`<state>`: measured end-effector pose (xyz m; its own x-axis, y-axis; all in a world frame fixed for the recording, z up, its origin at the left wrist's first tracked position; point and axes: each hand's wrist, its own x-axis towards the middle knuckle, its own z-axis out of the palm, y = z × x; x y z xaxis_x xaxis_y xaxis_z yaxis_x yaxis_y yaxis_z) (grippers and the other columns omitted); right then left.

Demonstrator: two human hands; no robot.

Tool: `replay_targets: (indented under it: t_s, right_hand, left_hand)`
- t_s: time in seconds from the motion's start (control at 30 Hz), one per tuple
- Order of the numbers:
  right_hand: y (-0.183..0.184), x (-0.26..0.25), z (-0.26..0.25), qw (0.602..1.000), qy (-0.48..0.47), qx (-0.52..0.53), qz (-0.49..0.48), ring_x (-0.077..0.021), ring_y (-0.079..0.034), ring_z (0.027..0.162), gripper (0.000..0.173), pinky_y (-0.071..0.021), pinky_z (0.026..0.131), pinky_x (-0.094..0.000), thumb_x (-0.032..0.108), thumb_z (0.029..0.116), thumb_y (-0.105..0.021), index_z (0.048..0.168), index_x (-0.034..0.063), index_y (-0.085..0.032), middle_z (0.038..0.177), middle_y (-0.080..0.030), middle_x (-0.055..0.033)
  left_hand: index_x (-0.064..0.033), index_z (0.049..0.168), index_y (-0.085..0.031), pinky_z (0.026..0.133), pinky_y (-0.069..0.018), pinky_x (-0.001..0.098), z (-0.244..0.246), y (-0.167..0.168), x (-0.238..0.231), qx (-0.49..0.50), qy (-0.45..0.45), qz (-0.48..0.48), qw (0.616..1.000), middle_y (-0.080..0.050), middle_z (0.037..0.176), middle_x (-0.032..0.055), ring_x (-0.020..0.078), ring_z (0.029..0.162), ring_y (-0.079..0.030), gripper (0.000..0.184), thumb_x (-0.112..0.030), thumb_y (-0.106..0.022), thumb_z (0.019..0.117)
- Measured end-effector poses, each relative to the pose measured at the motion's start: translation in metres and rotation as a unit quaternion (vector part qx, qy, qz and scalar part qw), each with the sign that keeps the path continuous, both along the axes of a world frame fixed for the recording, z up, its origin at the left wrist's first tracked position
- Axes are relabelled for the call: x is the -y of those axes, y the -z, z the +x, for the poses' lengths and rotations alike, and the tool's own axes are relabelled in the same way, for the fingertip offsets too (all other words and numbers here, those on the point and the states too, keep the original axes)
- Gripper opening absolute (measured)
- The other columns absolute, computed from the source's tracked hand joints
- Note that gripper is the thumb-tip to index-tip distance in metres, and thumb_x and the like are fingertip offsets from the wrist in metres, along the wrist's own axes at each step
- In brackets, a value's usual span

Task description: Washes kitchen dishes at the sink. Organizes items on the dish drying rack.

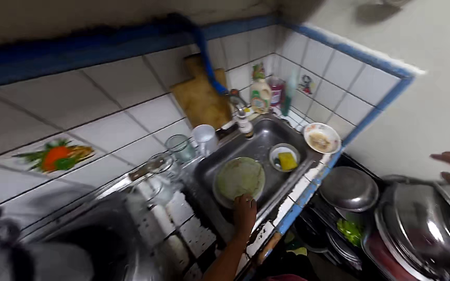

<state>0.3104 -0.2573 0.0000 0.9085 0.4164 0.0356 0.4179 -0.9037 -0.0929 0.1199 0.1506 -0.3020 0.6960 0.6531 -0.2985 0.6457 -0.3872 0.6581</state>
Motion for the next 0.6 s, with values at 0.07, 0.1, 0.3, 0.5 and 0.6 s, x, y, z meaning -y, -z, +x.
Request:
replay_targets:
  t_s: [0.07, 0.1, 0.3, 0.5, 0.6]
  right_hand:
    - [0.032, -0.055, 0.007, 0.991, -0.129, -0.034, -0.015, -0.0504, -0.057, 0.127, 0.037, -0.0443, 0.101, -0.0703, 0.003, 0.0961, -0.065, 0.133, 0.0011, -0.065, 0.138, -0.059, -0.0291]
    - [0.049, -0.086, 0.005, 0.984, -0.166, -0.058, -0.018, -0.0481, -0.058, 0.127, 0.037, -0.0447, 0.103, -0.0676, 0.004, 0.0956, -0.065, 0.133, 0.0027, -0.066, 0.138, -0.061, -0.0267]
    - [0.181, -0.246, -0.026, 0.92, -0.3, -0.249, -0.049, -0.0352, -0.051, 0.139, 0.039, -0.0388, 0.117, -0.0523, 0.011, 0.0998, -0.057, 0.138, 0.0073, -0.065, 0.144, -0.059, -0.0193]
    - [0.294, -0.352, -0.049, 0.901, -0.321, -0.283, -0.075, -0.0383, -0.024, 0.155, 0.049, -0.0165, 0.125, -0.0577, 0.018, 0.1054, -0.049, 0.153, 0.0092, -0.048, 0.163, -0.036, -0.0185]
    - [0.328, -0.382, -0.049, 0.873, -0.38, -0.295, -0.079, -0.043, -0.025, 0.153, 0.052, -0.0119, 0.125, -0.0626, 0.027, 0.1064, -0.049, 0.154, 0.0056, -0.046, 0.161, -0.038, -0.023]
  left_hand:
    - [0.0005, 0.136, -0.06, 0.11, -0.0429, 0.0552, 0.005, -0.002, -0.012, 0.014, -0.07, 0.001, 0.997, -0.049, 0.145, 0.0297, 0.0451, 0.134, -0.05, 0.042, -0.018, -0.064, 0.0984]
    - [-0.0004, 0.139, -0.057, 0.111, -0.0422, 0.0561, 0.009, -0.003, -0.02, 0.009, -0.091, 0.012, 0.996, -0.046, 0.148, 0.0301, 0.0464, 0.136, -0.048, 0.046, -0.019, -0.065, 0.0974]
    - [-0.0038, 0.156, -0.038, 0.11, -0.042, 0.0581, 0.035, -0.006, -0.067, -0.11, -0.13, 0.036, 0.985, -0.025, 0.161, 0.0315, 0.0507, 0.141, -0.04, 0.068, -0.018, -0.066, 0.0959]
    - [-0.0041, 0.157, -0.032, 0.104, -0.0502, 0.0508, 0.055, -0.009, -0.103, -0.172, -0.137, 0.001, 0.976, -0.038, 0.155, 0.0273, 0.0434, 0.131, -0.054, 0.061, -0.004, -0.055, 0.0998]
    - [-0.0031, 0.155, -0.031, 0.101, -0.0519, 0.0534, 0.056, -0.005, -0.111, -0.175, -0.165, -0.047, 0.97, -0.052, 0.145, 0.0253, 0.0398, 0.123, -0.062, 0.058, -0.014, -0.054, 0.103]
